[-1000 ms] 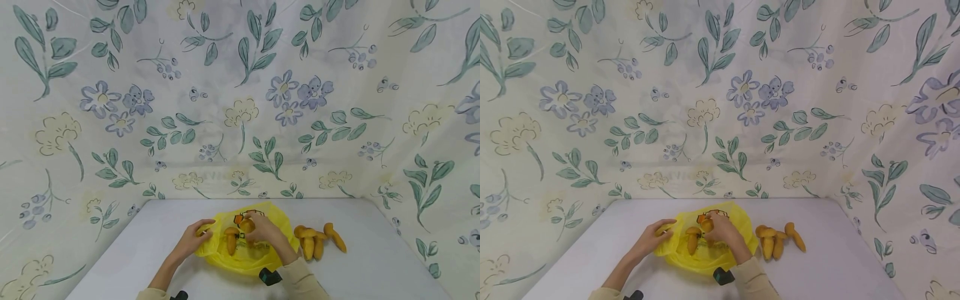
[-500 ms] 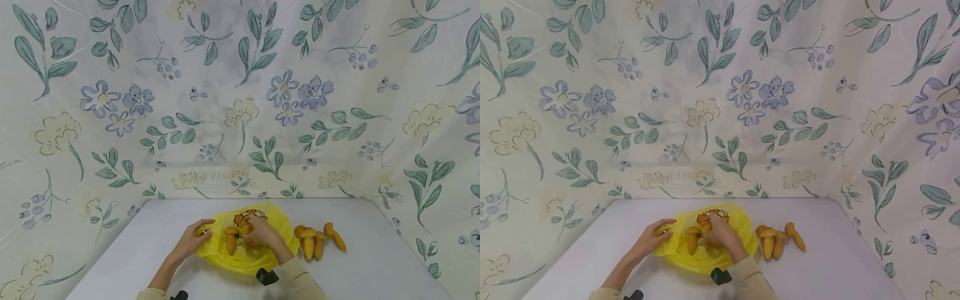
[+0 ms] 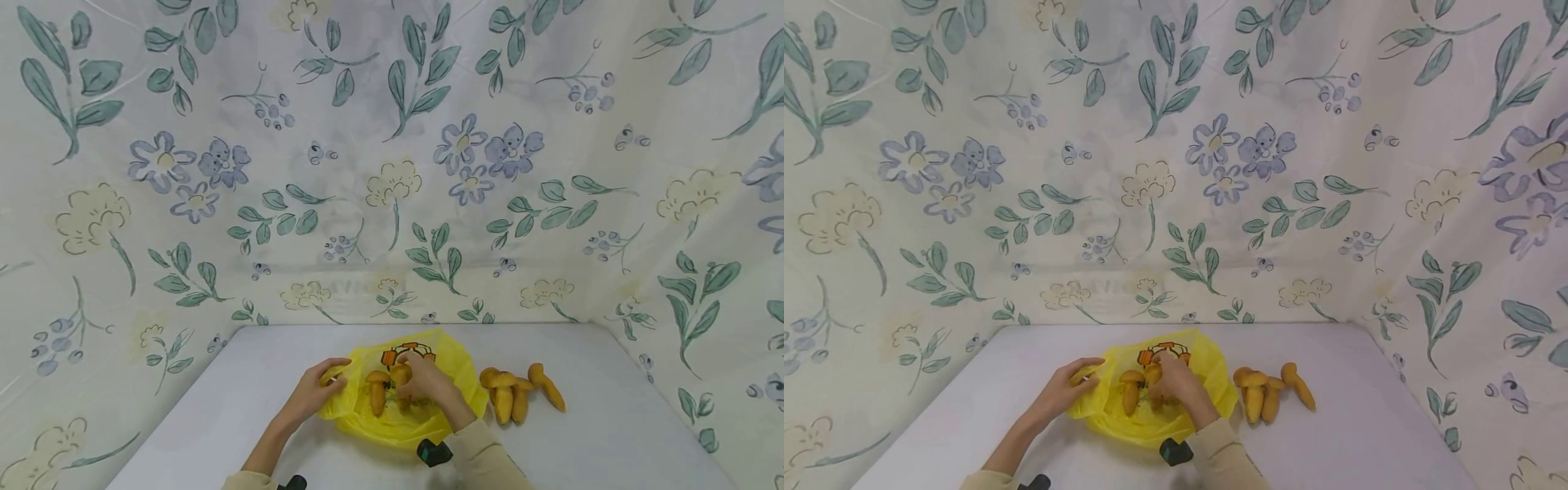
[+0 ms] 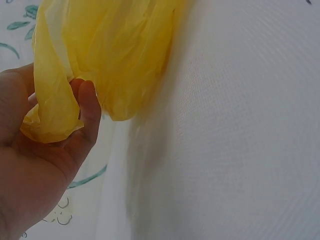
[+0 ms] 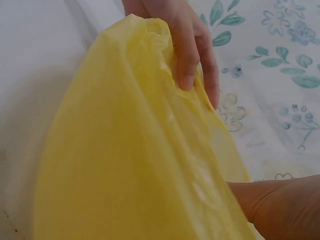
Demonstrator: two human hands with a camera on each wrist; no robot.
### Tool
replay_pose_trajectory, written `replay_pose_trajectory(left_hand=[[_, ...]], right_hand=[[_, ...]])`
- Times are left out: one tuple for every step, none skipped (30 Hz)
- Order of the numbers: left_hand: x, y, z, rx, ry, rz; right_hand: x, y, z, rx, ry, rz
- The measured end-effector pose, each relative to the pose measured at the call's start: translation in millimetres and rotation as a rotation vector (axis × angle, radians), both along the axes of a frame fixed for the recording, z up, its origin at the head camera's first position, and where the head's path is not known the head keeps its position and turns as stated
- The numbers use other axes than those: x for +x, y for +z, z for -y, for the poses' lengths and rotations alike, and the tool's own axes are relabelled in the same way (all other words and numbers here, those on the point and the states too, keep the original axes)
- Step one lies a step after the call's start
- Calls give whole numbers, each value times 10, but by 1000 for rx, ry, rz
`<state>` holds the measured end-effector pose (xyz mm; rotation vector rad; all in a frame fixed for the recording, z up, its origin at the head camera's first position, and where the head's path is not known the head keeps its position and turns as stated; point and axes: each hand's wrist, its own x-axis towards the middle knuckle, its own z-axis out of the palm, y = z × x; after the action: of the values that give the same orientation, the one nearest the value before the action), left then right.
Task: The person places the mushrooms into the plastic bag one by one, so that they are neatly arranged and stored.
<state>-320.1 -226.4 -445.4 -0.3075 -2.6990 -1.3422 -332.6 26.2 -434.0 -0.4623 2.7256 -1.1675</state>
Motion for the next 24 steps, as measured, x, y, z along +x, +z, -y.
replay_pose_trajectory(left_hand=[[-2, -1, 1, -3, -2, -5], [-3, -1, -1, -3, 0, -6], [-1, 1, -3, -2, 0, -8], [-2, -1, -3, -2, -1, -8], [-3, -3, -2, -4, -4, -8], [-5, -6, -2, -6, -8, -8], [-6, -8, -4, -4, -8, -4], [-7, -8, -7, 2, -9, 0], [-10, -11, -8, 6, -16, 2], [-9, -11, -7, 9, -23, 1], [-9, -11, -6, 13, -28, -1], [-8, -11, -6, 18, -31, -4], [-4, -12, -4, 27, -32, -3], [-1, -14, -1, 33, -32, -3], [2, -18, 2, 35, -32, -1], [6, -23, 6, 32, -34, 3], [9, -30, 9, 31, -38, 10], [10, -37, 13, 29, -42, 16], [10, -41, 15, 27, -47, 17], [6, -43, 16, 23, -51, 14], [2, -42, 17, 18, -52, 9], [-2, -39, 19, 12, -56, 4], [-8, -34, 19, 11, -53, -2], [-13, -26, 20, 10, -45, -8]], right_hand=[[-2, -1, 0, -1, -1, 3], [0, 2, -1, -8, -5, 13], [0, 2, -4, -13, -7, 21], [3, 5, -8, -20, -7, 29], [6, 10, -15, -26, -8, 40], [10, 15, -23, -30, -7, 45], [18, 26, -35, -37, -8, 54], [25, 38, -48, -40, -10, 56], [32, 49, -63, -40, -10, 56], [36, 66, -77, -33, -12, 47], [41, 85, -92, -26, -13, 37], [44, 103, -110, -23, -13, 26], [46, 120, -129, -16, -12, 15], [43, 133, -148, -7, -9, -1], [41, 142, -168, -1, -4, -14], [40, 153, -191, 14, -1, -32], [44, 160, -215, 20, 0, -39], [47, 168, -240, 22, 1, -44], [51, 179, -268, 31, 0, -58], [56, 194, -299, 35, -5, -70], [66, 214, -332, 42, -11, -85], [78, 243, -368, 50, -19, -95], [91, 276, -402, 50, -26, -107], [103, 317, -437, 52, -31, -120]])
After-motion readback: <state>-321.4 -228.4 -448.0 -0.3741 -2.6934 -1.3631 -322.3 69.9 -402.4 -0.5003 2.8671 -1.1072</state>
